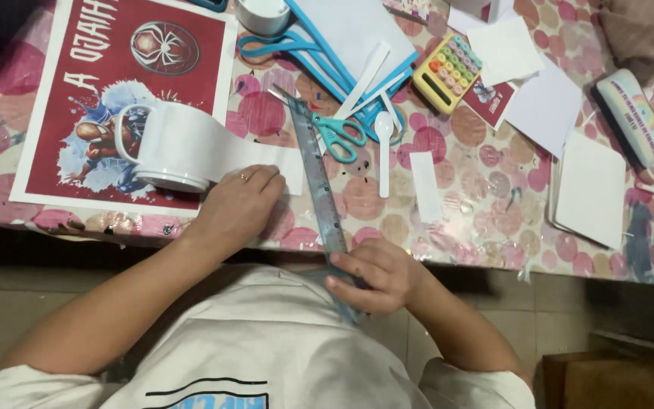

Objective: Measure, cut, and apply a printed graphic wrap to a ceramic mug using adhesive tape.

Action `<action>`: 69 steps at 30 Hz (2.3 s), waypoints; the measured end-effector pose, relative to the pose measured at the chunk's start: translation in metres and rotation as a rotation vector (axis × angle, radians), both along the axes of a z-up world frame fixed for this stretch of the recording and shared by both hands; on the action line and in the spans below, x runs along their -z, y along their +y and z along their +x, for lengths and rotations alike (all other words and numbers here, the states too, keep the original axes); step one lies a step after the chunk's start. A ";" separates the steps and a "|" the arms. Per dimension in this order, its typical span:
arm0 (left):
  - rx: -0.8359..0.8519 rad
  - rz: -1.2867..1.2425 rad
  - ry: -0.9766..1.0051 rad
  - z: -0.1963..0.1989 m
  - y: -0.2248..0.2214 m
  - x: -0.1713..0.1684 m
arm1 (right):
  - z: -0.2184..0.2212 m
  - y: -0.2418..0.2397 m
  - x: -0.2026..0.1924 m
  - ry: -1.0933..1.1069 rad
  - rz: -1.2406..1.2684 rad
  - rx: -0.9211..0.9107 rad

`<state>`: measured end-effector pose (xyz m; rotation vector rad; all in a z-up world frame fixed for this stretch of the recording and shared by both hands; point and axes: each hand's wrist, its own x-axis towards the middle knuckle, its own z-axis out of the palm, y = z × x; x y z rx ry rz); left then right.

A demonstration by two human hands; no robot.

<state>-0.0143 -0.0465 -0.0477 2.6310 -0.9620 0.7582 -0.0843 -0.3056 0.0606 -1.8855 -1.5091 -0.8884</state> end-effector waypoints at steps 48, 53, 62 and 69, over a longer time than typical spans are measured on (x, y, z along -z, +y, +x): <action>0.144 -0.071 0.268 -0.017 0.008 -0.042 | 0.092 0.010 0.037 0.379 -0.024 0.722; 0.145 -0.079 0.244 -0.017 0.008 -0.042 | 0.092 0.010 0.037 0.360 -0.006 0.693; 0.087 -0.109 0.464 -0.015 0.006 -0.029 | 0.038 0.045 0.029 0.375 -0.061 0.165; 0.090 -0.203 0.394 -0.014 0.006 -0.032 | 0.005 0.061 0.034 -0.066 -0.084 0.117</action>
